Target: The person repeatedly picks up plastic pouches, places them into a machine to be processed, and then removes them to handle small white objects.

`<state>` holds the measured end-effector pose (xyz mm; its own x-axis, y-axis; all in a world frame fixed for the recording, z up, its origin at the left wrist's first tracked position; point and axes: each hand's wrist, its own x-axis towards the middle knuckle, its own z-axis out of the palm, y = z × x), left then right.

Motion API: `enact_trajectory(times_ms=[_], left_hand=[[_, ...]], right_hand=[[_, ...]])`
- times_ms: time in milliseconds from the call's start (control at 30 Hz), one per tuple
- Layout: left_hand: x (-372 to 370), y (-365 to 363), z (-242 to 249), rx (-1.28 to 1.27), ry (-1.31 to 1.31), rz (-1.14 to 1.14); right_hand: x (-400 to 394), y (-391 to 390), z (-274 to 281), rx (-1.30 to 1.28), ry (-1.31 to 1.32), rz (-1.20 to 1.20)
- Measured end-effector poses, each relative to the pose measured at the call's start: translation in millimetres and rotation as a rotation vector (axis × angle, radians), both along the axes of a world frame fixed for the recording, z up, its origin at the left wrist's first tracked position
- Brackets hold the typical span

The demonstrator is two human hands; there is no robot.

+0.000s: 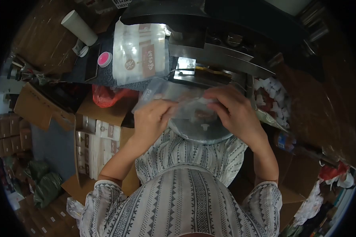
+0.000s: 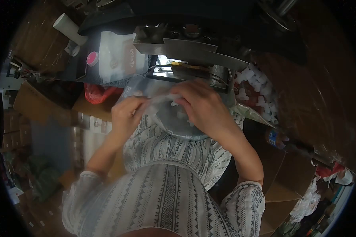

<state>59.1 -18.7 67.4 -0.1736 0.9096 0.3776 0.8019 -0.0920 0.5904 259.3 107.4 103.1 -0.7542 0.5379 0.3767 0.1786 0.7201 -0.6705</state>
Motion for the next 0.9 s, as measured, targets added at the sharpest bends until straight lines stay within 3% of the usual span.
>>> enact_trajectory(times_ms=[33, 100, 133, 200, 233, 300, 333, 400, 433, 533, 600, 633, 700, 767, 833, 900], left_hand=[[5, 3, -3, 0.002, -0.001, -0.004], [15, 9, -11, -0.216, -0.226, -0.175], [20, 15, -13, -0.212, -0.227, -0.176], [25, 32, -16, -0.543, -0.596, -0.139], [25, 43, -20, -0.541, -0.595, -0.138], [22, 65, -29, -0.576, -0.796, -0.123], [23, 74, -32, -0.577, -0.797, -0.124], [24, 85, -36, -0.571, -1.277, -0.057], [25, 84, -35, -0.571, -1.278, -0.058], [12, 77, -29, -0.609, -1.151, -0.057], [-21, 72, -26, 0.001, -0.425, 0.242], [-35, 60, -39, -0.009, -0.425, 0.245], [-56, 46, -75, 0.005, 0.805, 0.317], [-51, 31, -66, 0.084, 0.774, 0.254], [-59, 10, -54, -0.068, 0.266, 0.315], [-56, 3, -46, -0.110, 0.175, 0.401]], right_hand=[[1, 0, -1, 0.002, -0.001, -0.004], [4, 1, -3, -0.311, -0.046, -0.078], [7, 3, -6, -0.307, -0.047, -0.079], [15, 11, -12, -0.315, 0.059, -0.315], [22, 13, -9, -0.313, 0.060, -0.313], [39, 15, -1, -0.016, -0.121, -0.445], [48, 15, -2, -0.017, -0.123, -0.445], [65, 19, -4, 0.134, -0.378, -0.645], [73, 28, -13, 0.134, -0.380, -0.645], [90, 50, -43, 0.076, -0.610, -0.751], [94, 57, -49, -0.068, -0.543, -0.677], [99, 56, -53, -0.077, -0.548, -0.672], [103, 60, -55, -0.095, -0.445, -0.613], [97, 51, -32, -0.135, -0.412, -0.644], [88, 37, -14, -0.190, -0.399, -0.676], [73, 27, -5, -0.493, -0.084, -0.519]])
